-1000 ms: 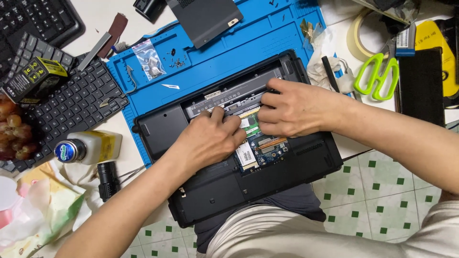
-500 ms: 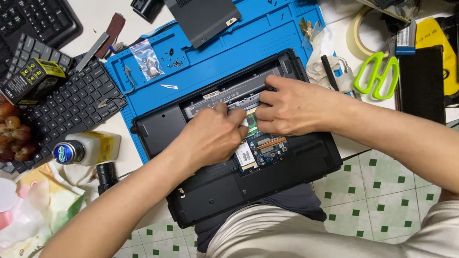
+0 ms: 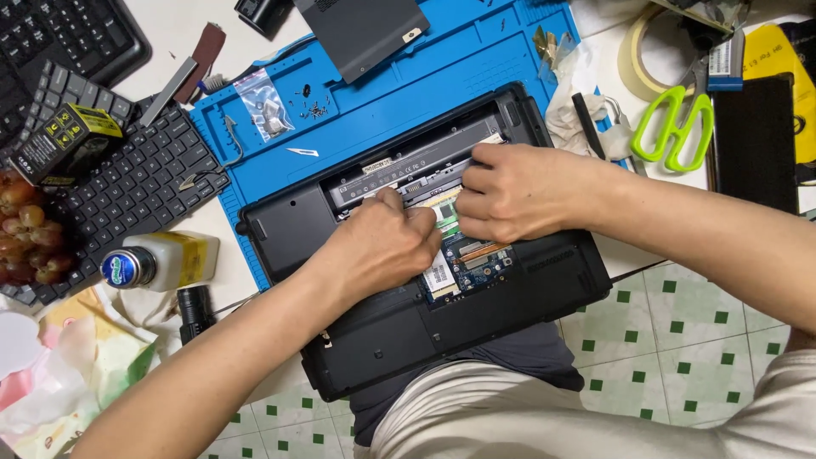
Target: Opening a laptop panel with a screwdriver and installing RAM modules
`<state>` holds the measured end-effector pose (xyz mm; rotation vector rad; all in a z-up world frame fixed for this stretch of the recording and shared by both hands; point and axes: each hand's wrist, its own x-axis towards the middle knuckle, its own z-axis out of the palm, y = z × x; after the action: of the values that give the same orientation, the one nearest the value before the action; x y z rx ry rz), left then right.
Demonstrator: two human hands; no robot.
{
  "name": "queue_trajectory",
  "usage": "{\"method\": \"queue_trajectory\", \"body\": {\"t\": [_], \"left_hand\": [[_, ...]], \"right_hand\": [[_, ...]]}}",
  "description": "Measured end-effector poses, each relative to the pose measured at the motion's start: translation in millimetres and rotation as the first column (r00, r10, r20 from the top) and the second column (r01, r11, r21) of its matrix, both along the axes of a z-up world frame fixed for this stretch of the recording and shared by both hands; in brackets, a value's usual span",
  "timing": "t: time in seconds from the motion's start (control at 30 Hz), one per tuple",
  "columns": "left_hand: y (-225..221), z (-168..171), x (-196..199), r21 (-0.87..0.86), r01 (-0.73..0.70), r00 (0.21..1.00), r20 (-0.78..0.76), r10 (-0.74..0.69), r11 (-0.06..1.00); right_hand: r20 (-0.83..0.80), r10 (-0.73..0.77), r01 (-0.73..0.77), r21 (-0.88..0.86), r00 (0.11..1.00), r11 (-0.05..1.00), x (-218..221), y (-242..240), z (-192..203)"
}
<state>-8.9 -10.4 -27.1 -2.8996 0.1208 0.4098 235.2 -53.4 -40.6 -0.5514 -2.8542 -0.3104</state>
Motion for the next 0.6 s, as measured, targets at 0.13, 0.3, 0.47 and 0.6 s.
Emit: {"method": "queue_trajectory", "body": {"t": [0.13,0.3,0.47,0.6], "left_hand": [[1,-1,-6,-0.016,-0.026,1.0,0.008,0.026,1.0],[0,-9,-18,0.048,-0.017,0.941,0.339,0.0,0.999],[-4,1,-16,0.083,-0.046,0.88,0.475,0.001,0.996],[-9,1,-16,0.131,-0.064,0.832,0.555,-0.02,0.989]], "right_hand": [[-0.002,-0.016,0.016,0.015,1.0,1.0,4,1,6],[-0.126,-0.018,0.031,0.107,0.992,0.994,3,-4,1],[-0.179,-0.037,0.062,0.134,0.983,0.989,3,-7,4],[-0.24,-0.084,0.108,0.088,0.967,0.99,1,-7,11]]}}
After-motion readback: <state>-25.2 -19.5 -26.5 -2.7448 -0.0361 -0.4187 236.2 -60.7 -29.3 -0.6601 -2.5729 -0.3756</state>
